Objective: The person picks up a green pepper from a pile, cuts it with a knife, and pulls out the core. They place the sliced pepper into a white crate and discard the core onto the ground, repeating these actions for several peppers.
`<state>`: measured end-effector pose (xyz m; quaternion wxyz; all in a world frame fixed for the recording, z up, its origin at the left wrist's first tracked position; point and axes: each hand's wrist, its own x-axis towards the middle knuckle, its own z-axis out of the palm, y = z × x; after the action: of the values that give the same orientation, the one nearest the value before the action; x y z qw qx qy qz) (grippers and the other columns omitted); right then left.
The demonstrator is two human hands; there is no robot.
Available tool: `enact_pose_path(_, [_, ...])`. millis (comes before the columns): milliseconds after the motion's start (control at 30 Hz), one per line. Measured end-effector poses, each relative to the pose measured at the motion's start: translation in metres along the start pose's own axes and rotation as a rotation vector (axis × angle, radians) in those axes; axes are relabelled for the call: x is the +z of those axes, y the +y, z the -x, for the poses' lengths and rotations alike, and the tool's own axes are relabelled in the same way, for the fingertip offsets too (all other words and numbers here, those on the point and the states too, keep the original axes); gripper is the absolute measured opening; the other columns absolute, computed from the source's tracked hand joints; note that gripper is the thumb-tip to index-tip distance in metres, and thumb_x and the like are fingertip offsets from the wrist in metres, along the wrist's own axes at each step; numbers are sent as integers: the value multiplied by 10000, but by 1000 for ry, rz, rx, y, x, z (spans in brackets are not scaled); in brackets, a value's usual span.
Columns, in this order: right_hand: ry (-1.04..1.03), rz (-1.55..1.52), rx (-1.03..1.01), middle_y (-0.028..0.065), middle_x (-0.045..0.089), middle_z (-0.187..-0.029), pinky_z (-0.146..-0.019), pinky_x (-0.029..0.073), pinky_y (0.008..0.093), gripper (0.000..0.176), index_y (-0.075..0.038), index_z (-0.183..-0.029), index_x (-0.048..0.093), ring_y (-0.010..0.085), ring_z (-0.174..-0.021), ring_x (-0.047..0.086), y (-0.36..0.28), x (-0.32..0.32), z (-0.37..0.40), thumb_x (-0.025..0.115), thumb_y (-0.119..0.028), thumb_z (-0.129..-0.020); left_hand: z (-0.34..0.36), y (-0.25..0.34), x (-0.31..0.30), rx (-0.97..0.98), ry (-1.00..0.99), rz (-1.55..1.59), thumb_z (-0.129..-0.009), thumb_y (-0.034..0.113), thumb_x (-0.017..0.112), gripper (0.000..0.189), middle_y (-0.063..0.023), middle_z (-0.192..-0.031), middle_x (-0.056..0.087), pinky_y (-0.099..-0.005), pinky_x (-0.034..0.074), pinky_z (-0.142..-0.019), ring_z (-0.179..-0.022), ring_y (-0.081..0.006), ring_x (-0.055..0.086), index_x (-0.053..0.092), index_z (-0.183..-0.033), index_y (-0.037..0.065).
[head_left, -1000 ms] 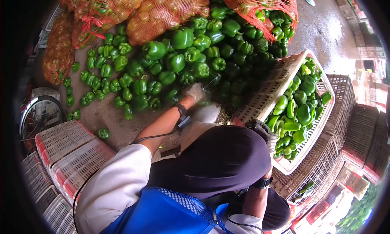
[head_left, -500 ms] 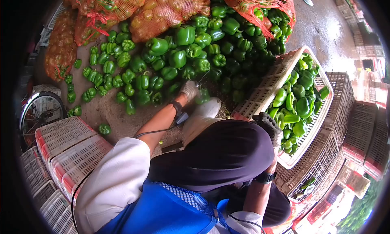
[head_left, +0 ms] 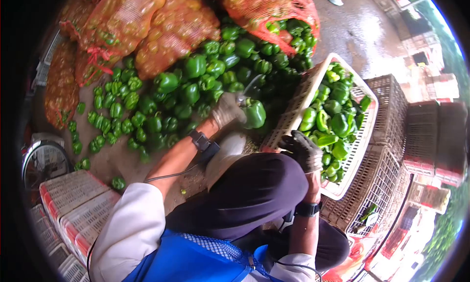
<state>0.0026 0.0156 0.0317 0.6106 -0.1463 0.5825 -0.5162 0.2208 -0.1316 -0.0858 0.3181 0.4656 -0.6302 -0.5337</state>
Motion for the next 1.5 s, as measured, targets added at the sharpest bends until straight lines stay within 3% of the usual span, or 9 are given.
enact_pose_path(233, [-63,-36,-173,136,662,-967,-698,529,359,392,-5,-1125,598,253,-880,665,-49,14,32,575,-332,-910,-7,204,34,678,-188,-364,-511,54,687,299,-107,-963,625,-354,514,-694,-796,-267,625,588,-793,51])
enact_pose_path(267, [-69,-95,-186,131,670,-940,-686,532,349,381,-3,-1118,608,242,-867,667,-55,10,39,572,-320,-912,-5,214,42,932,-143,-458,-536,32,667,277,-116,-969,622,-381,519,-700,-823,-303,627,592,-802,48])
enact_pose_path(433, [-57,-209,-433,131,670,-976,-737,563,380,326,6,-1092,615,248,-842,671,-63,-24,76,587,-238,-877,16,263,72,1201,-266,-546,-565,31,668,255,-101,-969,627,-397,519,-700,-837,-317,626,596,-809,40])
enact_pose_path(600, [-13,-75,-710,121,657,-1012,-793,561,411,307,21,-1071,614,255,-885,663,-39,-69,94,577,-195,-856,53,312,95,849,-471,-550,-569,150,780,340,-100,-901,630,-369,505,-678,-772,-252,634,601,-840,47])
enact_pose_path(633, [-128,-541,-514,114,658,-1007,-785,562,425,315,17,-1061,618,262,-882,664,-46,-69,108,589,-173,-811,59,318,99,780,-450,-574,-572,174,793,355,-102,-878,630,-368,501,-672,-756,-248,632,600,-843,47])
enact_pose_path(800, [-8,-541,-586,131,656,-991,-769,563,427,376,21,-1077,608,291,-859,664,-47,-92,127,598,-180,-760,104,337,114,486,-482,-729,-687,316,754,360,-136,-787,646,-378,509,-703,-747,-291,645,594,-838,30])
enact_pose_path(867, [70,-498,-592,172,651,-997,-755,564,461,485,52,-1140,571,360,-850,663,-48,-98,130,612,-215,-737,116,326,124,508,-487,-814,-702,313,741,350,-144,-779,655,-401,511,-714,-752,-314,652,602,-862,34])
enact_pose_path(900, [43,-498,-619,111,657,-961,-756,559,376,359,10,-1063,619,231,-854,661,-49,-99,134,595,-171,-753,120,321,128,506,-495,-809,-706,299,727,335,-159,-785,654,-418,508,-713,-763,-337,649,601,-868,35])
enact_pose_path(1500, [239,-430,-611,114,640,-834,-631,576,312,415,83,-1038,595,199,-659,645,-44,-96,107,625,-38,-642,106,281,149,656,-370,-1120,-757,114,559,128,-206,-790,656,-467,517,-632,-733,-365,659,594,-850,33])
